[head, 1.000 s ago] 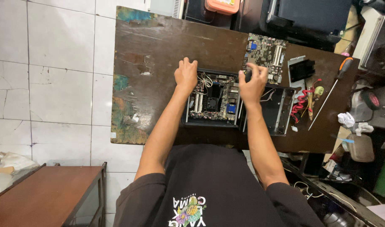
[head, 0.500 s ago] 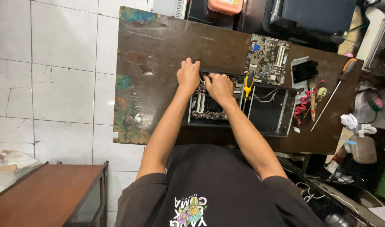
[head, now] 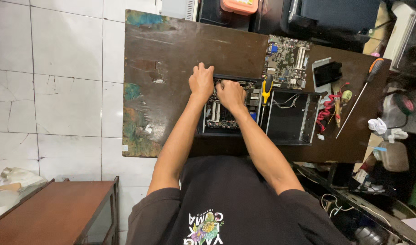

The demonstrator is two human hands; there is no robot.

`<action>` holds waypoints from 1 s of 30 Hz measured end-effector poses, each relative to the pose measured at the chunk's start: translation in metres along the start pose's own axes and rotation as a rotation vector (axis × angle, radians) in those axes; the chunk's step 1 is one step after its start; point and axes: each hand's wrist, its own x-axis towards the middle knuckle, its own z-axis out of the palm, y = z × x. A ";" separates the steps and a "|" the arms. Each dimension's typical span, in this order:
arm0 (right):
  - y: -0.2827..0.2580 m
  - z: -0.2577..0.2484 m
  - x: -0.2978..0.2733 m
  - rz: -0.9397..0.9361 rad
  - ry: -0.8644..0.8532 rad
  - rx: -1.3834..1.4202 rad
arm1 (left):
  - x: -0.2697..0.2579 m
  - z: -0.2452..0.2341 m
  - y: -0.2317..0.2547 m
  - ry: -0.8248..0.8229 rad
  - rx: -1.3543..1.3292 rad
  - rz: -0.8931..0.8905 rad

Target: The person uses a screwdriver to remove screws from a motherboard and then places it on the table. They then use the screwdriver to remove screws from a computer case and adjust internal components.

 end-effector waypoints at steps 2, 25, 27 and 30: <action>0.004 0.011 0.002 -0.002 0.050 0.053 | -0.001 0.000 0.001 0.013 0.004 0.009; 0.037 0.008 -0.035 -0.400 0.450 0.254 | -0.004 -0.012 0.005 -0.035 0.022 0.003; 0.042 0.003 -0.044 -0.493 0.463 0.337 | -0.003 -0.011 0.004 -0.058 0.024 -0.001; 0.047 0.005 -0.061 -0.506 0.475 0.385 | -0.001 -0.003 -0.001 -0.087 0.014 0.009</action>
